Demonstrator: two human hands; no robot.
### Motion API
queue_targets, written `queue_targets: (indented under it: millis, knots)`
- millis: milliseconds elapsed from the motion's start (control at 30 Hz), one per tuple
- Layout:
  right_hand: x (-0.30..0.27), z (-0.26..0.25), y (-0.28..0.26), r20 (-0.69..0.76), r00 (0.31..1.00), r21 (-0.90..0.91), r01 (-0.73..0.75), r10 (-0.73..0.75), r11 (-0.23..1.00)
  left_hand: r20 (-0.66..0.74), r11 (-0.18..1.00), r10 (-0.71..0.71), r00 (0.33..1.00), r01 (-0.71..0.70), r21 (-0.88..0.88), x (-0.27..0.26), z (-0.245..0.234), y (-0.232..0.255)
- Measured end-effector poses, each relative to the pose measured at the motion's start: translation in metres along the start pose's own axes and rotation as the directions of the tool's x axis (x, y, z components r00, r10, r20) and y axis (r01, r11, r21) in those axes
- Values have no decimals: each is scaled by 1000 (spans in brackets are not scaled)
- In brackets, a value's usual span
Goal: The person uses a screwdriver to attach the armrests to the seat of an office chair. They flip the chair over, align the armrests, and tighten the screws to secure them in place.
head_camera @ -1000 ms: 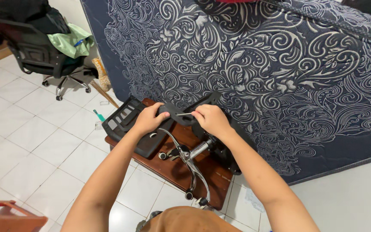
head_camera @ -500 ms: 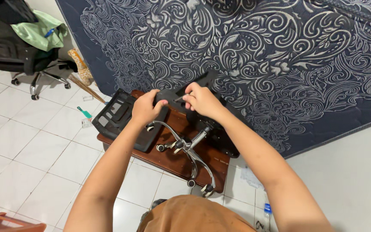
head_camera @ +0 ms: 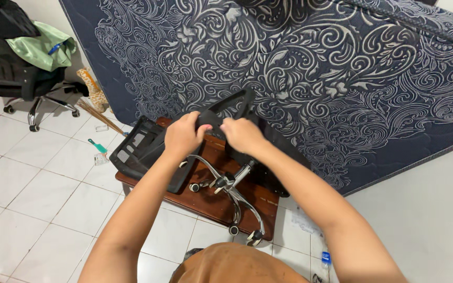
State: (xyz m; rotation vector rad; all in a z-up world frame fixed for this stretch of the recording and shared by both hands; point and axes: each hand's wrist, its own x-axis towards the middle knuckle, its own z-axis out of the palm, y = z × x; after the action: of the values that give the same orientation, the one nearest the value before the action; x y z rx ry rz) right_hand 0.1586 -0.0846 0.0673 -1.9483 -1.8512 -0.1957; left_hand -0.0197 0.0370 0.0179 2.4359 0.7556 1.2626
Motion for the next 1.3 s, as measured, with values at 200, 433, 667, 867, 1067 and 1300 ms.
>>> queue_targets:
  millis: [200, 433, 667, 867, 1067, 1300]
  knots:
    - [12, -19, 5, -8, 999, -3, 35, -35, 999, -4, 998, -7, 1000, 7, 69, 5, -7, 6]
    - [13, -19, -1, 12, 1000, 43, 22, -22, 999, -21, 999, -29, 999, 29, 46, 8, -11, 19]
    - [18, -45, 26, -35, 998, 151, -52, 58, 987, 11, 993, -109, 994, 109, 55, 10, -18, 26]
    - [12, -17, 12, -34, 994, 18, 104, -103, 994, -3, 994, -72, 997, 72, 79, 15, -7, 36]
    - [19, -48, 37, 38, 997, 91, -68, 65, 993, -8, 991, -72, 997, 72, 111, 13, -3, 33]
    - [9, -24, 24, 29, 998, -24, 63, -63, 998, 40, 993, -56, 998, 51, 111, 18, 7, 37]
